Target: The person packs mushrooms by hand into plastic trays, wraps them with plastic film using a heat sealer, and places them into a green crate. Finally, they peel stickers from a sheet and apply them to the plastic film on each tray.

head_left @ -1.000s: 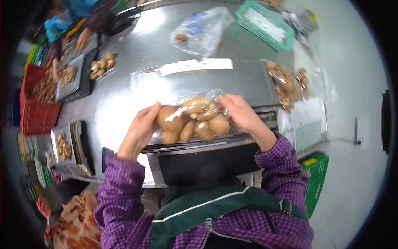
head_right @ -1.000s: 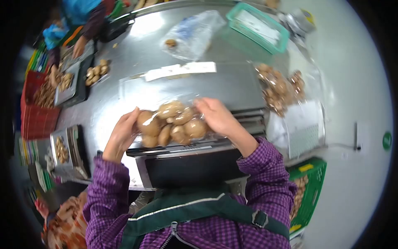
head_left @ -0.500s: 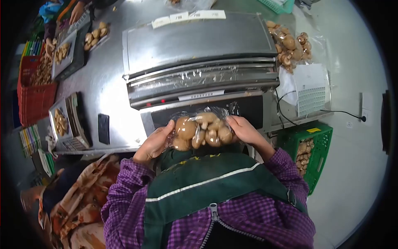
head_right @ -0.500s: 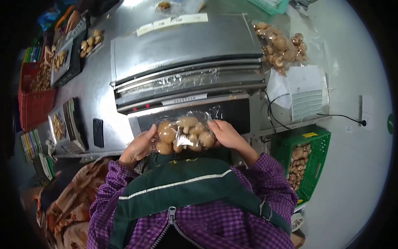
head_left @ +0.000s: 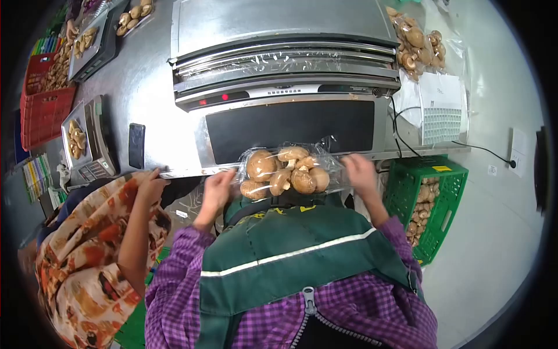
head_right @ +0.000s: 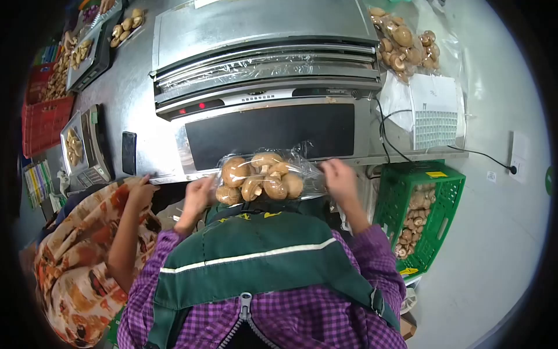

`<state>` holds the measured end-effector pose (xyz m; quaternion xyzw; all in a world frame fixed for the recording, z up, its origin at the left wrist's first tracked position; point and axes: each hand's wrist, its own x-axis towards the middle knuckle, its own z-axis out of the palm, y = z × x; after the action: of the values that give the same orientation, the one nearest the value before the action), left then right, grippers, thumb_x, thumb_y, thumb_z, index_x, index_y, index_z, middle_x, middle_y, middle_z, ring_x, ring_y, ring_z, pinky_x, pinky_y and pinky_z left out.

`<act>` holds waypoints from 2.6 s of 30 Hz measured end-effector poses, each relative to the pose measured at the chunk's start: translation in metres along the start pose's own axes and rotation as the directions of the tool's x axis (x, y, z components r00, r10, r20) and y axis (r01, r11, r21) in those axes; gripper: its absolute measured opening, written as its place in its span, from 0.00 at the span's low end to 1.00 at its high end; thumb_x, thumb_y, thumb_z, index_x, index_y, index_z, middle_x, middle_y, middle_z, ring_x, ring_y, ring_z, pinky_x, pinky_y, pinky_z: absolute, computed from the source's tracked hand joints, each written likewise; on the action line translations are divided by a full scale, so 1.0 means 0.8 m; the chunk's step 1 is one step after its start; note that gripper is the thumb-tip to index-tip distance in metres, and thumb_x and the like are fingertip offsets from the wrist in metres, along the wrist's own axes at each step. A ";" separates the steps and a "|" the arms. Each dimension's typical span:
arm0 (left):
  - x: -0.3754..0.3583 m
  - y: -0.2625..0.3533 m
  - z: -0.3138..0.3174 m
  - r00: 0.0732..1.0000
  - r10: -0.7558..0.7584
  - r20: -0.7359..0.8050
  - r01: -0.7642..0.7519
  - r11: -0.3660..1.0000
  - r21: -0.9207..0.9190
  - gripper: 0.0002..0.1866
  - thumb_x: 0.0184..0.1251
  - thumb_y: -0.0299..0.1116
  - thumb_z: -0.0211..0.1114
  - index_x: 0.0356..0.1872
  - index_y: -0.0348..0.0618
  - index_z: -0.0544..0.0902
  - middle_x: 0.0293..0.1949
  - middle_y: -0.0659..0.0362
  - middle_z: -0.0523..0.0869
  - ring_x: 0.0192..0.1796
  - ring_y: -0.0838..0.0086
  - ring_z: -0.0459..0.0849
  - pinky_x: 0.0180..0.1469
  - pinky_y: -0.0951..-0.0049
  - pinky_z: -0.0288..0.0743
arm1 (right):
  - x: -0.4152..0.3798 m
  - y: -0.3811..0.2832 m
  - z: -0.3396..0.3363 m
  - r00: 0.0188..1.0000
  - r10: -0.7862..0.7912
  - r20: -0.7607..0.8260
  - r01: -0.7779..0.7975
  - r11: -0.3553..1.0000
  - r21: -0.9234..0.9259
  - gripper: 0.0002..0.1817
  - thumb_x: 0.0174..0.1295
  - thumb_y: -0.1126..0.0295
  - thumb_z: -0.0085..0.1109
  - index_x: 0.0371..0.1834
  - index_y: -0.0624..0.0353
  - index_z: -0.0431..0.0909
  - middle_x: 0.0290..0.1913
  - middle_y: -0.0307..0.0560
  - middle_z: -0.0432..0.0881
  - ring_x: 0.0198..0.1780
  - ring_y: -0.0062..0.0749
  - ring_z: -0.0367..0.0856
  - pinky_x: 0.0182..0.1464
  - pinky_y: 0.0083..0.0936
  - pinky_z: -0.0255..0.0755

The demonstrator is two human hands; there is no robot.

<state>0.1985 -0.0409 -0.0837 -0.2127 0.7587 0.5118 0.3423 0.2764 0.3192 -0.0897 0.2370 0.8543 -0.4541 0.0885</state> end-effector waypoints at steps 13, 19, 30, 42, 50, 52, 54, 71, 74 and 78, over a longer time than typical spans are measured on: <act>-0.073 0.114 0.116 0.906 0.423 0.019 -0.408 0.884 -0.228 0.23 0.57 0.38 0.65 0.50 0.35 0.75 0.44 0.56 0.81 0.45 0.71 0.79 0.48 0.71 0.72 | -0.023 -0.124 0.026 0.690 -0.488 0.534 -0.433 0.313 0.845 0.19 0.65 0.58 0.46 0.48 0.61 0.74 0.50 0.52 0.75 0.52 0.38 0.73 0.55 0.34 0.66; -0.128 0.149 0.051 0.673 0.536 0.510 -0.436 0.844 -0.312 0.27 0.63 0.46 0.60 0.52 0.30 0.73 0.46 0.54 0.81 0.47 0.75 0.79 0.51 0.73 0.72 | -0.014 -0.153 0.027 0.647 -0.645 0.406 -0.627 -0.147 0.765 0.24 0.67 0.52 0.41 0.55 0.60 0.69 0.56 0.53 0.71 0.58 0.40 0.68 0.61 0.37 0.61; -0.109 0.147 0.098 0.807 0.307 0.505 -0.153 0.934 -0.324 0.29 0.70 0.54 0.48 0.53 0.34 0.75 0.47 0.57 0.81 0.47 0.77 0.79 0.52 0.74 0.72 | -0.047 -0.132 -0.123 0.882 -0.366 0.297 -0.136 0.406 0.904 0.28 0.70 0.53 0.41 0.67 0.59 0.58 0.63 0.51 0.66 0.64 0.36 0.65 0.66 0.33 0.58; -0.058 0.196 0.183 0.797 0.325 0.508 -0.075 0.889 -0.451 0.22 0.72 0.39 0.52 0.61 0.37 0.68 0.53 0.50 0.78 0.52 0.70 0.78 0.55 0.71 0.72 | 0.232 0.023 -0.352 0.877 0.115 -0.466 0.401 0.359 0.843 0.28 0.68 0.53 0.47 0.63 0.62 0.62 0.60 0.49 0.70 0.61 0.36 0.70 0.64 0.35 0.64; -0.037 0.184 0.142 0.916 0.339 0.216 -0.196 0.845 -0.498 0.19 0.68 0.35 0.58 0.56 0.37 0.74 0.46 0.55 0.83 0.46 0.75 0.81 0.49 0.76 0.75 | 0.483 0.227 -0.470 0.635 0.341 -0.693 0.088 0.860 0.503 0.36 0.60 0.51 0.57 0.63 0.68 0.63 0.60 0.56 0.70 0.58 0.49 0.72 0.60 0.40 0.67; -0.021 0.187 0.096 0.926 0.378 -0.013 -0.329 0.789 -0.518 0.17 0.68 0.34 0.59 0.53 0.36 0.76 0.42 0.57 0.84 0.43 0.77 0.81 0.44 0.78 0.76 | 0.460 0.123 -0.444 0.487 0.193 -0.852 -0.179 0.977 0.119 0.37 0.57 0.52 0.59 0.62 0.69 0.63 0.59 0.59 0.71 0.57 0.52 0.73 0.60 0.39 0.67; 0.003 0.198 0.040 0.902 0.352 -0.251 -0.433 0.721 -0.542 0.16 0.67 0.34 0.60 0.52 0.35 0.77 0.40 0.58 0.84 0.40 0.78 0.81 0.42 0.78 0.76 | 0.479 0.077 -0.434 0.415 -0.084 -0.906 -0.160 0.973 -0.164 0.34 0.55 0.55 0.59 0.61 0.67 0.67 0.58 0.64 0.72 0.56 0.55 0.73 0.59 0.39 0.66; 0.376 0.250 -0.269 0.811 0.080 -0.579 -0.497 0.616 -0.611 0.12 0.65 0.29 0.57 0.47 0.36 0.78 0.37 0.59 0.83 0.38 0.78 0.79 0.40 0.78 0.76 | 0.582 -0.542 0.195 0.866 -0.336 0.370 0.284 0.940 0.190 0.19 0.57 0.69 0.56 0.49 0.70 0.75 0.32 0.45 0.80 0.29 0.23 0.78 0.32 0.17 0.74; 0.402 0.253 -0.294 0.824 0.093 -0.558 -0.497 0.590 -0.636 0.12 0.67 0.29 0.57 0.48 0.34 0.77 0.37 0.59 0.82 0.35 0.81 0.79 0.39 0.81 0.75 | 0.629 -0.568 0.355 0.860 -0.269 0.433 0.238 0.963 0.125 0.25 0.53 0.74 0.58 0.54 0.74 0.69 0.33 0.50 0.79 0.26 0.25 0.78 0.25 0.20 0.73; 0.427 0.249 -0.319 0.826 0.088 -0.556 -0.500 0.569 -0.653 0.11 0.64 0.28 0.58 0.46 0.35 0.78 0.35 0.60 0.82 0.34 0.81 0.78 0.36 0.81 0.74 | 0.659 -0.597 0.474 0.914 -0.160 0.372 0.192 0.980 -0.049 0.30 0.52 0.77 0.60 0.60 0.71 0.63 0.32 0.47 0.78 0.26 0.24 0.78 0.25 0.18 0.74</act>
<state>-0.2432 -0.1899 -0.1482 -0.3203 0.5451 0.7717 -0.0691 -0.4391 -0.0465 -0.1491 0.0665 0.8592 -0.4597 0.2148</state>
